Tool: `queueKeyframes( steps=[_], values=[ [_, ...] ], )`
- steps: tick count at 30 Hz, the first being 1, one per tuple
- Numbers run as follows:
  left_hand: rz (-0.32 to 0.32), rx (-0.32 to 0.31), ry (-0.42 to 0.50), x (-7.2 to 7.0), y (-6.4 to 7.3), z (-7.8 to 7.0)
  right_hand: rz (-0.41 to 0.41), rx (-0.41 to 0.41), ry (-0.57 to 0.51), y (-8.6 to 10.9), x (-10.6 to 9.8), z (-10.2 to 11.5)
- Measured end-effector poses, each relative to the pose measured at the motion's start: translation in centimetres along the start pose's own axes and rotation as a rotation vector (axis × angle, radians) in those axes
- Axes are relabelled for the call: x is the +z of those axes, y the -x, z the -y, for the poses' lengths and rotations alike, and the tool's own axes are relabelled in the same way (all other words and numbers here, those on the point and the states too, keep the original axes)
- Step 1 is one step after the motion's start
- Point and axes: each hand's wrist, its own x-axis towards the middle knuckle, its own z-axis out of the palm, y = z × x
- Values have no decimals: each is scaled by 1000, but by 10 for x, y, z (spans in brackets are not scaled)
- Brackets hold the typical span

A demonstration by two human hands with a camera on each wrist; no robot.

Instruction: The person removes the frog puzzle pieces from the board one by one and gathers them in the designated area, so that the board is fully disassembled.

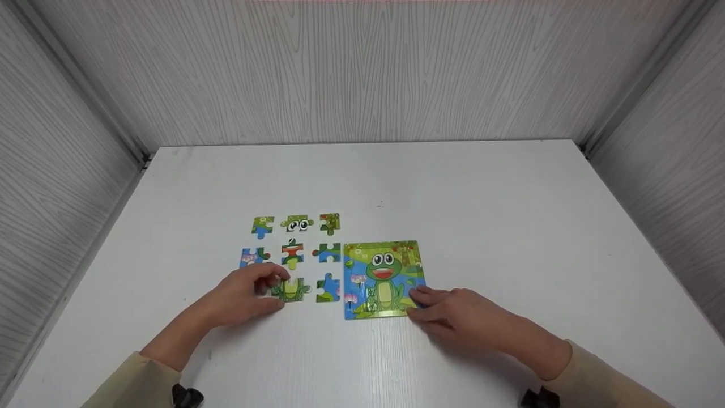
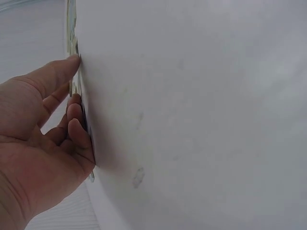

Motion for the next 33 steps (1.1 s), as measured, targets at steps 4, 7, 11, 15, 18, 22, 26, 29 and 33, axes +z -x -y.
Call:
queueKeyframes(
  steps=[4,7,11,15,18,22,26,29,33],
  values=[
    [-2,1,-2,0,1,-1,-3,-11,-7,1,0,1],
    [0,6,2,0,1,-1,2,-14,-13,2,-1,1],
    [5,4,4,-1,1,0,12,-8,-11,3,-3,2],
    [12,8,1,-1,1,1,18,0,-8,3,-3,2],
    [13,16,-1,-2,1,1,19,6,-11,3,-4,3],
    [11,17,-2,-3,3,0,27,17,-13,2,-3,4],
    [9,3,-1,-3,3,1,31,25,-19,2,-3,4],
    [6,-4,-5,-2,3,1,21,28,-28,1,-3,5],
    [6,9,8,-3,3,4,6,11,-16,1,-3,4]
  ],
)
